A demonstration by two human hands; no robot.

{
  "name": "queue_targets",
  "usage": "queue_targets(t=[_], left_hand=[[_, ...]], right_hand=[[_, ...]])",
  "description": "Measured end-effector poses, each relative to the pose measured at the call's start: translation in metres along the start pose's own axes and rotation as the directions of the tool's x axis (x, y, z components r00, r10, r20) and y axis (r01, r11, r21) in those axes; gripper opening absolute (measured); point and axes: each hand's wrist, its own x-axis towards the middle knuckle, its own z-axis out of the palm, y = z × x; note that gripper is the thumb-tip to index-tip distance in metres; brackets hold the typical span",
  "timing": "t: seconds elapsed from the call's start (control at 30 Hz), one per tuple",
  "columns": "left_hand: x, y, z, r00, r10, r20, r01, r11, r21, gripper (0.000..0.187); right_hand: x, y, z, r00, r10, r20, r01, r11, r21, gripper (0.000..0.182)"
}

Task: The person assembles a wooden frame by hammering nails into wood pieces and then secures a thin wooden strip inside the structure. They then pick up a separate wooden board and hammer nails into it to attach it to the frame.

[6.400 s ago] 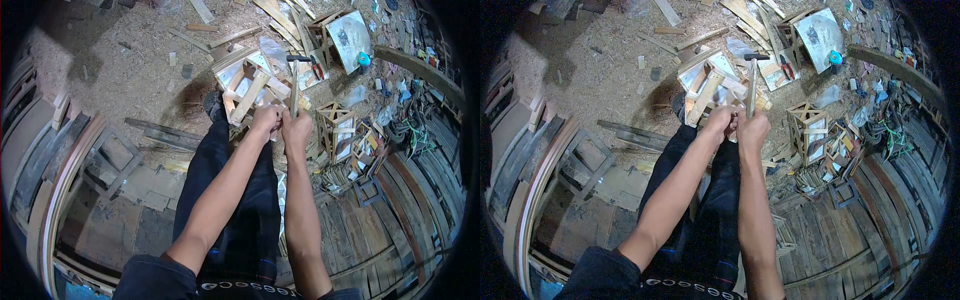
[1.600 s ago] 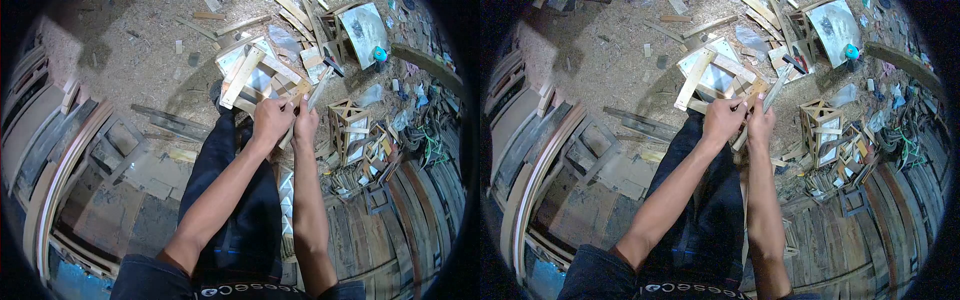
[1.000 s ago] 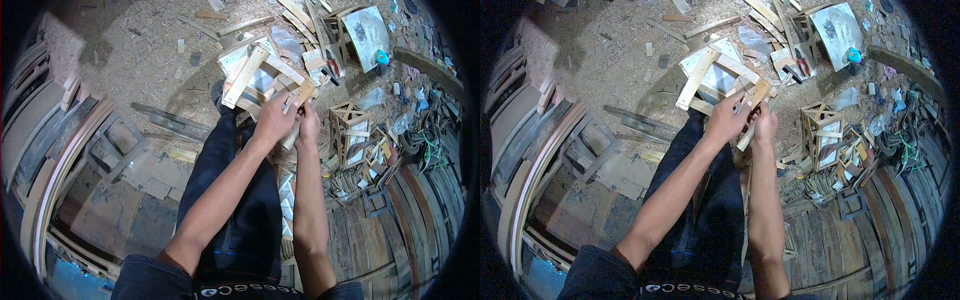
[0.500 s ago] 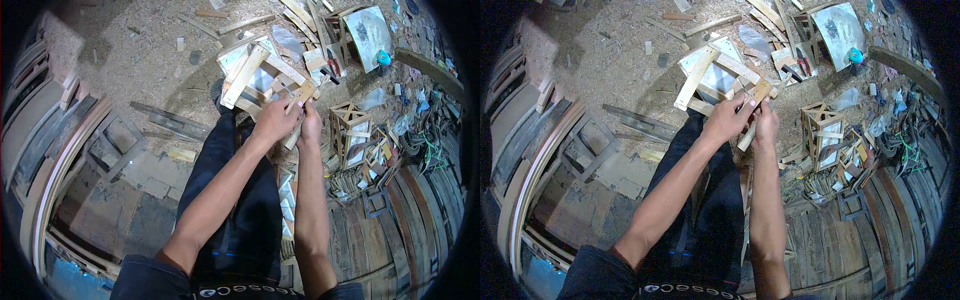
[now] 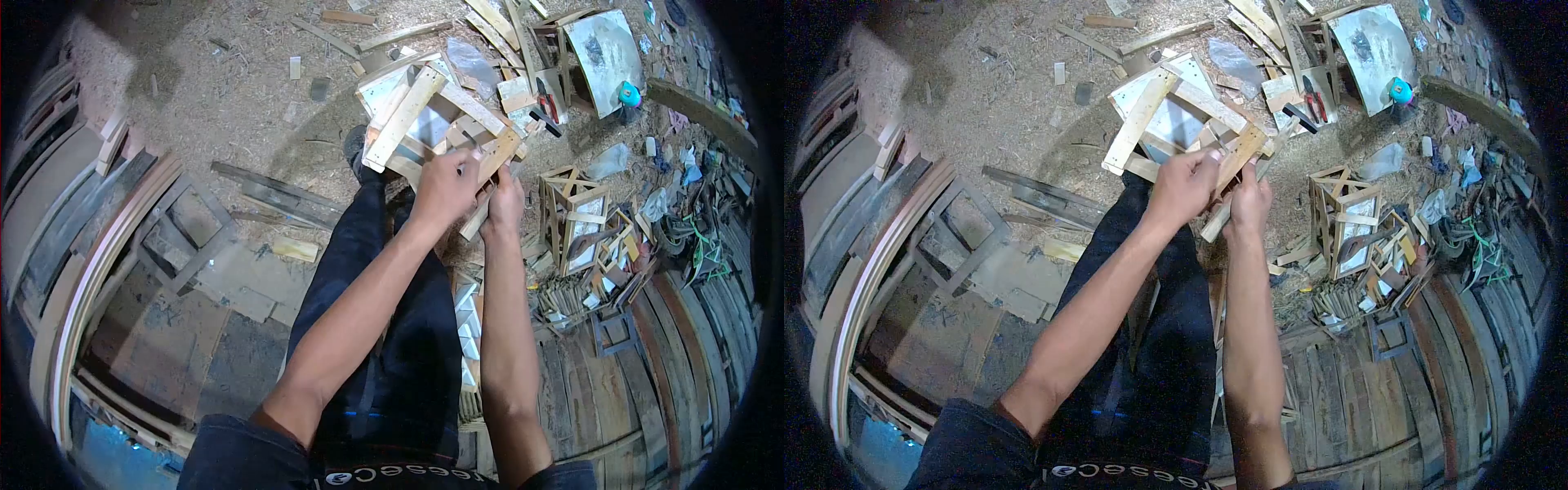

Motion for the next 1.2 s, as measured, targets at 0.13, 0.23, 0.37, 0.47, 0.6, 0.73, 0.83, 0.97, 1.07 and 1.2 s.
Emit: queue_targets(t=[0.13, 0.23, 0.37, 0.47, 0.6, 0.73, 0.83, 0.97, 1.07, 1.2], left_hand=[[0.023, -0.012, 0.009, 0.997, -0.008, -0.079, 0.004, 0.999, -0.052, 0.037], [0.026, -0.008, 0.012, 1.000, 0.001, -0.006, -0.001, 1.000, -0.021, 0.038], [0.020, -0.004, 0.016, 1.000, -0.026, 0.015, 0.025, 0.996, 0.087, 0.038], [0.020, -0.008, 0.015, 0.992, 0.096, -0.075, -0.086, 0.988, 0.128, 0.034], [0.022, -0.004, 0.002, 1.000, 0.012, 0.022, -0.015, 0.989, 0.147, 0.031], [0.019, -0.003, -0.003, 0.997, 0.046, 0.054, -0.053, 0.989, 0.137, 0.031], [0.014, -0.007, -0.001, 0.997, 0.070, 0.040, -0.075, 0.986, 0.147, 0.030], [0.006, -0.014, 0.004, 0.966, 0.237, -0.101, -0.229, 0.970, 0.081, 0.028], [0.003, -0.002, -0.001, 0.988, 0.135, -0.068, -0.126, 0.984, 0.124, 0.028], [0.003, 0.001, -0.001, 0.982, 0.171, -0.079, -0.156, 0.975, 0.160, 0.027]], right_hand=[[0.027, 0.012, -0.010, 0.997, 0.063, 0.053, -0.064, 0.997, 0.033, 0.032], [0.034, 0.013, -0.016, 0.973, 0.174, 0.151, -0.189, 0.977, 0.093, 0.033], [0.030, 0.005, -0.010, 0.909, 0.304, 0.285, -0.376, 0.893, 0.245, 0.033], [0.040, 0.011, -0.016, 0.872, 0.364, 0.327, -0.439, 0.877, 0.195, 0.032], [0.063, 0.027, -0.031, 0.833, 0.447, 0.327, -0.511, 0.848, 0.141, 0.034], [0.058, 0.026, -0.028, 0.843, 0.415, 0.342, -0.489, 0.857, 0.165, 0.033], [0.054, 0.021, -0.024, 0.854, 0.408, 0.323, -0.474, 0.865, 0.161, 0.033], [0.058, 0.023, -0.025, 0.855, 0.401, 0.328, -0.464, 0.875, 0.139, 0.032], [0.061, 0.023, -0.023, 0.837, 0.429, 0.339, -0.503, 0.848, 0.169, 0.030], [0.061, 0.021, -0.025, 0.820, 0.441, 0.366, -0.515, 0.847, 0.134, 0.029]])
